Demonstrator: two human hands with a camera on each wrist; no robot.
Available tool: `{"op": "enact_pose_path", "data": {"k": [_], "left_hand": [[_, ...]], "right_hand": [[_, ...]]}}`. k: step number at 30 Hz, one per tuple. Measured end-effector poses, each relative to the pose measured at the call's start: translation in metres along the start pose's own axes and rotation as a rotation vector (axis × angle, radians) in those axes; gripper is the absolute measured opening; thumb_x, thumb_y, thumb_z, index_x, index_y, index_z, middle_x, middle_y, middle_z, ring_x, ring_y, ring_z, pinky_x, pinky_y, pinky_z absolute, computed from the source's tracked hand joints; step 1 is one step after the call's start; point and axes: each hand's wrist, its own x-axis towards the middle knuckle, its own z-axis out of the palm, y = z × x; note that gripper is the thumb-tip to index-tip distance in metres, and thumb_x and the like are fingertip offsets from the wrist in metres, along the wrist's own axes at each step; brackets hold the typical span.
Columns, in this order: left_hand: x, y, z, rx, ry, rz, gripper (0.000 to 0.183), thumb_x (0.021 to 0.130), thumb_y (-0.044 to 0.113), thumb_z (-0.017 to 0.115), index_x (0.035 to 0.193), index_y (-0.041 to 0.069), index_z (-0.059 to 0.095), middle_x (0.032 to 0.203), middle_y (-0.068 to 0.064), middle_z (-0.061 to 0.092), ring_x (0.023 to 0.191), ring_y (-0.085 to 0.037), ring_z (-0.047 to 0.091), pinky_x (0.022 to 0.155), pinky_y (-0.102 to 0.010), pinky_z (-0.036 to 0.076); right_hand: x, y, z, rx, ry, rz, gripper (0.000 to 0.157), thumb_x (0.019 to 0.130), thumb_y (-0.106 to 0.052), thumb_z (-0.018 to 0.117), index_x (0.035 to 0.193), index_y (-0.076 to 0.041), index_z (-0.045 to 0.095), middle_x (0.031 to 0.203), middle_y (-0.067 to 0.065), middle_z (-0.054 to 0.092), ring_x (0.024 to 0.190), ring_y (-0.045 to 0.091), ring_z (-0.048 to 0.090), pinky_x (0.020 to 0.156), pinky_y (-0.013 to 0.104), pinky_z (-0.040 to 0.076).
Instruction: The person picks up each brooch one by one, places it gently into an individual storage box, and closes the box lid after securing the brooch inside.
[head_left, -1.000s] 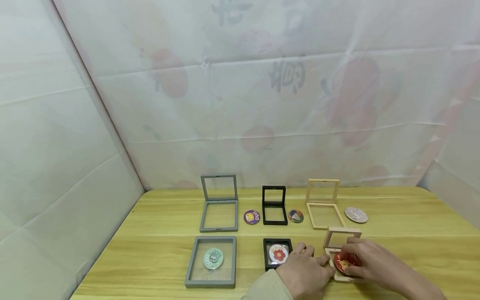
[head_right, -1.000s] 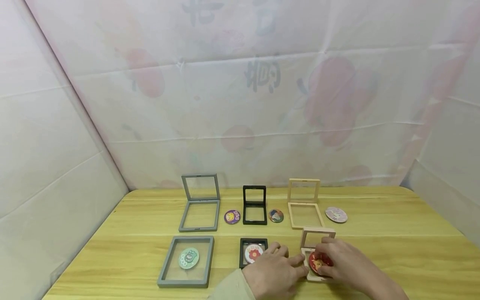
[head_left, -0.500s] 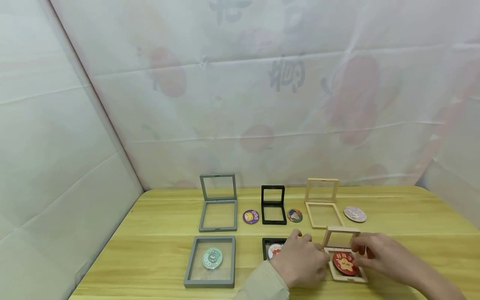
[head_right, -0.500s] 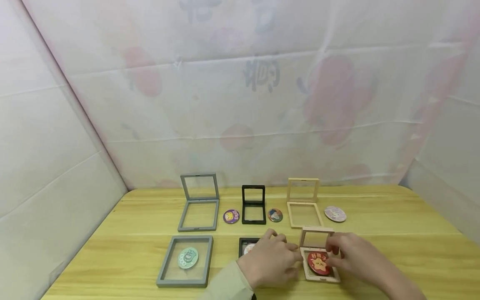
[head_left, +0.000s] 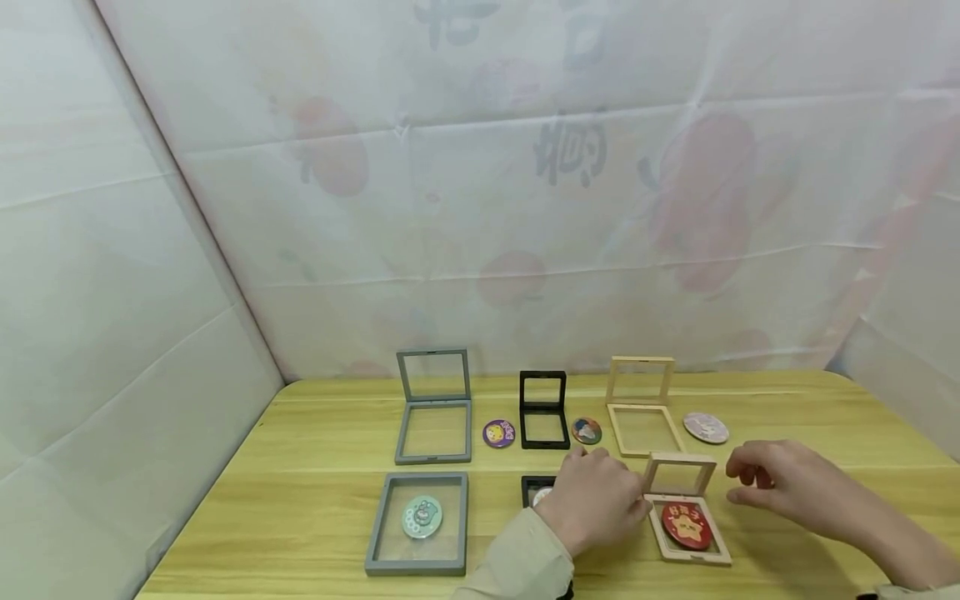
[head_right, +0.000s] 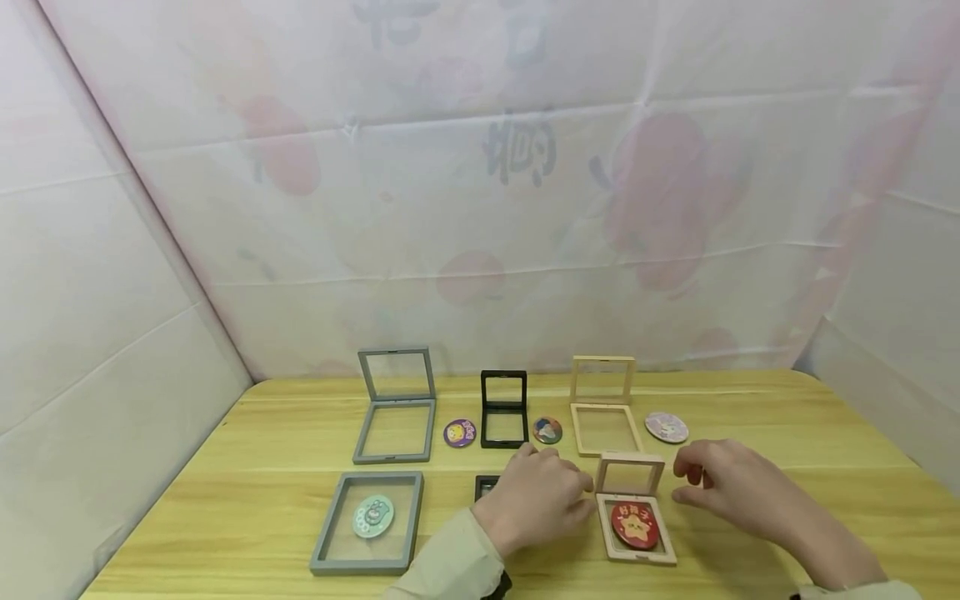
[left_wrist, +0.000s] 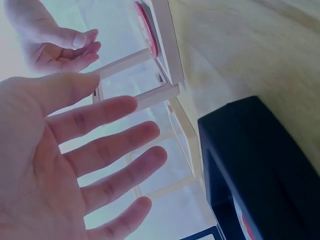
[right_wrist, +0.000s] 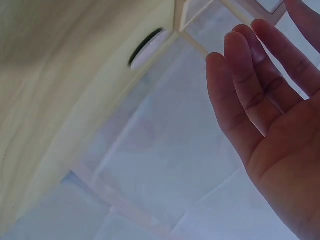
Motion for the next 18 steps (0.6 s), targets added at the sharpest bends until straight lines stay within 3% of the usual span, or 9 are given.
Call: {"op": "enact_pose_path", "data": {"k": [4,9,13,18], "left_hand": [[0.0020,-0.0007,-0.0009,0.001,0.056,0.001,0.040,0.099,0.040,0.064,0.061,0.027,0.061,0.050,0.015,0.044,0.053,-0.001,0.044,0.073,-0.030,0.051],[0.0038,-0.0007,-0.0005,-0.001,0.141,0.003,0.053,0.099,0.036,0.064,0.051,0.023,0.046,0.043,0.012,0.028,0.041,-0.002,0.027,0.046,-0.021,0.033],[0.0058,-0.0001,-0.0006,-0.035,0.185,-0.020,0.044,0.101,0.033,0.062,0.059,0.024,0.057,0.043,0.012,0.027,0.039,0.000,0.024,0.041,-0.017,0.025],[0.0087,-0.0014,-0.0018,-0.119,0.198,-0.121,0.049,0.103,0.034,0.061,0.056,0.023,0.053,0.042,0.012,0.021,0.037,0.000,0.016,0.034,-0.015,0.016]], "right_hand": [[0.0014,0.0015,-0.0010,0.045,-0.007,-0.010,0.016,0.082,-0.006,0.082,0.090,-0.008,0.069,0.081,-0.024,0.057,0.068,-0.007,0.049,0.053,0.024,0.045],[0.0032,0.0026,-0.0017,0.070,-0.002,-0.008,0.013,0.084,-0.005,0.080,0.092,-0.007,0.070,0.079,-0.025,0.055,0.068,-0.006,0.048,0.053,0.024,0.044],[0.0046,0.0030,-0.0030,0.073,-0.008,0.006,0.010,0.087,-0.006,0.078,0.093,-0.007,0.070,0.079,-0.024,0.056,0.068,-0.006,0.049,0.053,0.025,0.044],[0.0073,0.0032,0.0010,0.093,0.020,-0.001,0.005,0.091,-0.007,0.074,0.091,-0.012,0.072,0.079,-0.023,0.059,0.067,-0.005,0.051,0.053,0.024,0.044]]}}
